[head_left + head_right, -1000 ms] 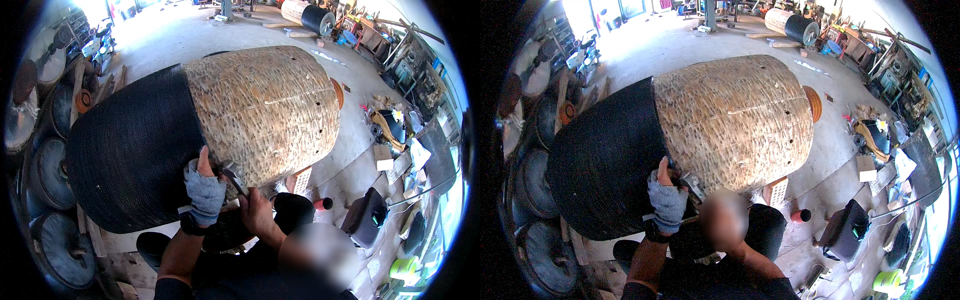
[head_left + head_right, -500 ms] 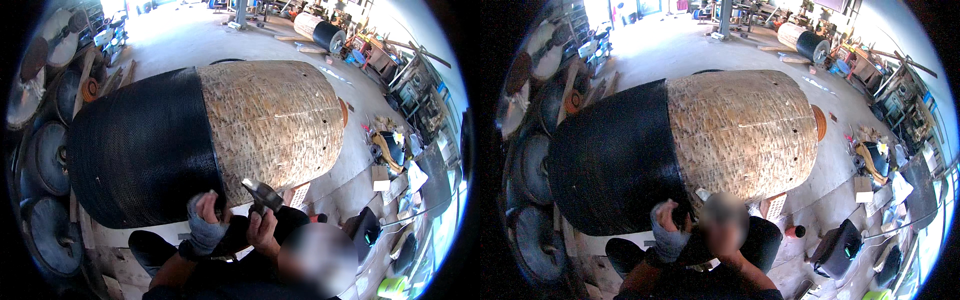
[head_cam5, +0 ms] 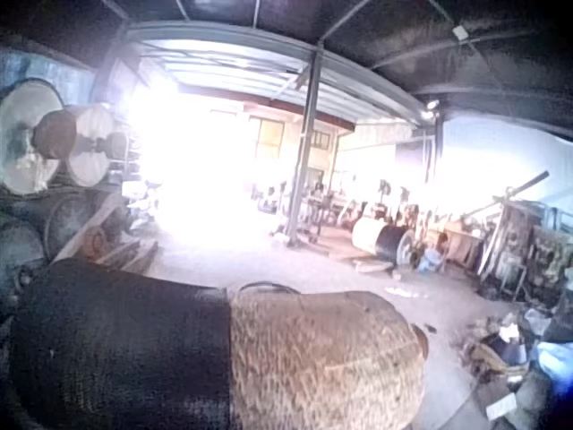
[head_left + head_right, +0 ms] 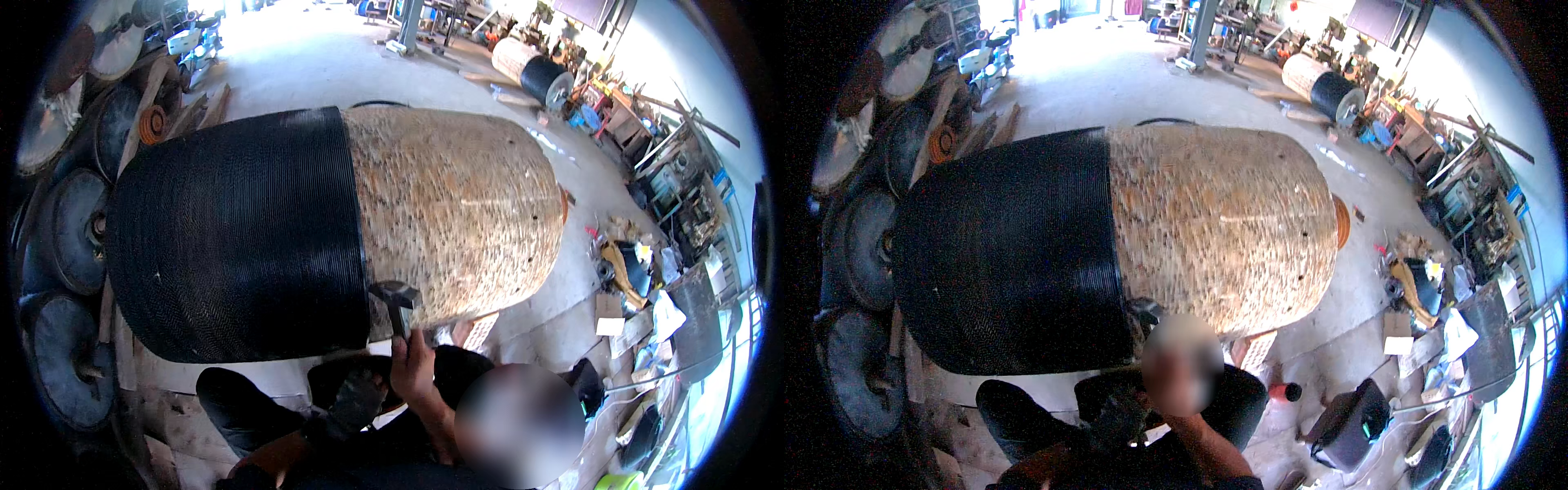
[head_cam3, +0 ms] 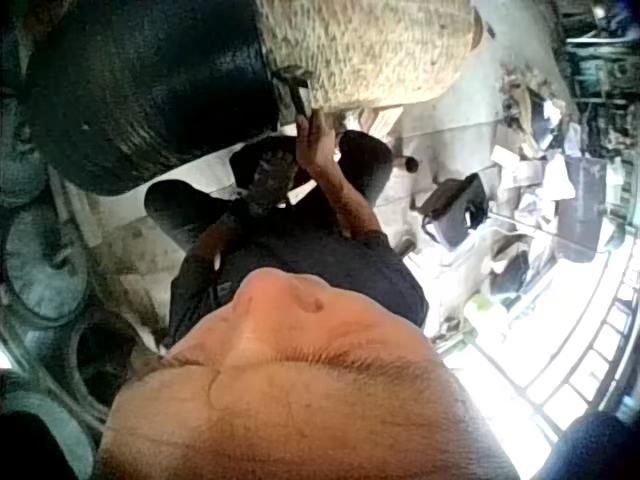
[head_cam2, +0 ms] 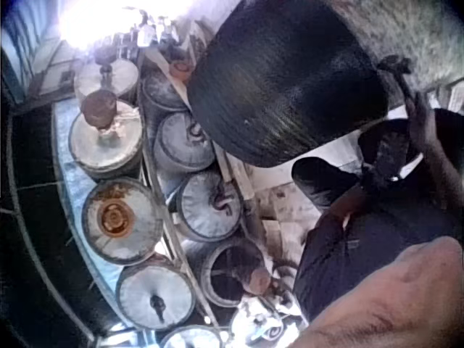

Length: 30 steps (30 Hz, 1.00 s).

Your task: The person attaches a dark flexible mesh material to a large woven wooden structure using a hammer and small fasteners, repeatedly striking the edge of the mesh to secure it around the circumference.

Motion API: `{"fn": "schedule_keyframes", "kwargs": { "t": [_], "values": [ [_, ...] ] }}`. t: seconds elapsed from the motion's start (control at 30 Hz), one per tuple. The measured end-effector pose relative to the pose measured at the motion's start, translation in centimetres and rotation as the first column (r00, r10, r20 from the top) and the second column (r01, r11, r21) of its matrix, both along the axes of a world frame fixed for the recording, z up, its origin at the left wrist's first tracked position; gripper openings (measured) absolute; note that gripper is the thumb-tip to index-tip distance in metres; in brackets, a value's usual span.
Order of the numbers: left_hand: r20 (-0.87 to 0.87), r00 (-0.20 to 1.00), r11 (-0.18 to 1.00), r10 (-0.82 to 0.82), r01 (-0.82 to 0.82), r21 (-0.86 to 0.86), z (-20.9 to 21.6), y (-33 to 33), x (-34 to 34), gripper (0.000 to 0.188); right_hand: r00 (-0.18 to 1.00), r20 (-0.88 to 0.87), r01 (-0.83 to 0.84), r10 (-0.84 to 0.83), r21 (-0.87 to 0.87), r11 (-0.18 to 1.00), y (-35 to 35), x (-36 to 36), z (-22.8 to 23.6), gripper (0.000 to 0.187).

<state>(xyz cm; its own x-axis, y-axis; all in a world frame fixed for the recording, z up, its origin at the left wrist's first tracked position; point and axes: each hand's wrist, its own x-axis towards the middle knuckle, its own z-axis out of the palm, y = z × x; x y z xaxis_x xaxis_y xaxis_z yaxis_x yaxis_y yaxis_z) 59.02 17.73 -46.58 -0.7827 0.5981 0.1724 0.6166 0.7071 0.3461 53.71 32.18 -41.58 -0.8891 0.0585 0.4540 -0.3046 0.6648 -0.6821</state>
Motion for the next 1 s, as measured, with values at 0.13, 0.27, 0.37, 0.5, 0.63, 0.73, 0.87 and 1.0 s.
{"fn": "schedule_keyframes", "kwargs": {
  "t": [0.13, 0.27, 0.37, 0.5, 0.63, 0.73, 0.87, 1.0],
  "values": [
    [-0.061, 0.995, 0.996, 0.085, -0.087, -0.035, -1.3, 0.5, 0.6, 0.021, 0.999, -0.046, -0.012, -0.001, -0.269, 0.963, -0.6, 1.4, 2.0, 0.017],
    [-0.191, 0.979, 0.991, 0.066, -0.087, -0.103, -1.3, 1.0, 0.9, 0.02, 0.987, 0.146, 0.087, -0.073, -0.088, 0.992, -1.2, 0.0, 3.6, 0.018],
    [-0.122, 0.992, 0.997, -0.02, 0.01, -0.079, -0.3, 0.6, 0.2, 0.019, 0.934, 0.357, 0.104, -0.026, -0.202, 0.974, -2.3, 0.6, 7.5, 0.017],
    [-0.209, 0.978, 0.987, 0.006, -0.039, -0.153, 1.4, 0.6, 0.2, 0.015, 0.999, 0.045, -0.001, 0.021, -0.396, 0.918, -0.7, 1.9, 5.3, 0.024],
    [-0.255, 0.958, 0.988, 0.133, -0.149, -0.042, 0.8, 1.0, -0.1, 0.015, 0.989, 0.127, 0.087, -0.074, -0.1, 0.991, -1.2, 0.7, 4.7, 0.025],
    [-0.306, 0.926, 0.974, 0.22, -0.226, 0.013, 0.5, 0.5, 1.5, 0.015, 0.949, 0.305, 0.11, -0.084, -0.069, 0.992, -1.7, 0.7, 3.5, 0.023],
    [-0.221, 0.961, 0.987, 0.163, -0.158, 0.041, -0.2, 0.5, 0.3, 0.016, 0.999, 0.036, 0.045, -0.032, -0.429, 0.902, -1.8, 2.1, 5.6, 0.02],
    [-0.244, 0.962, 0.989, 0.124, -0.14, -0.051, -0.3, 0.6, 0.6, 0.019, 0.937, -0.348, -0.071, 0.037, -0.087, 0.994, -0.5, 0.0, 4.6, 0.022]
  ]
}}
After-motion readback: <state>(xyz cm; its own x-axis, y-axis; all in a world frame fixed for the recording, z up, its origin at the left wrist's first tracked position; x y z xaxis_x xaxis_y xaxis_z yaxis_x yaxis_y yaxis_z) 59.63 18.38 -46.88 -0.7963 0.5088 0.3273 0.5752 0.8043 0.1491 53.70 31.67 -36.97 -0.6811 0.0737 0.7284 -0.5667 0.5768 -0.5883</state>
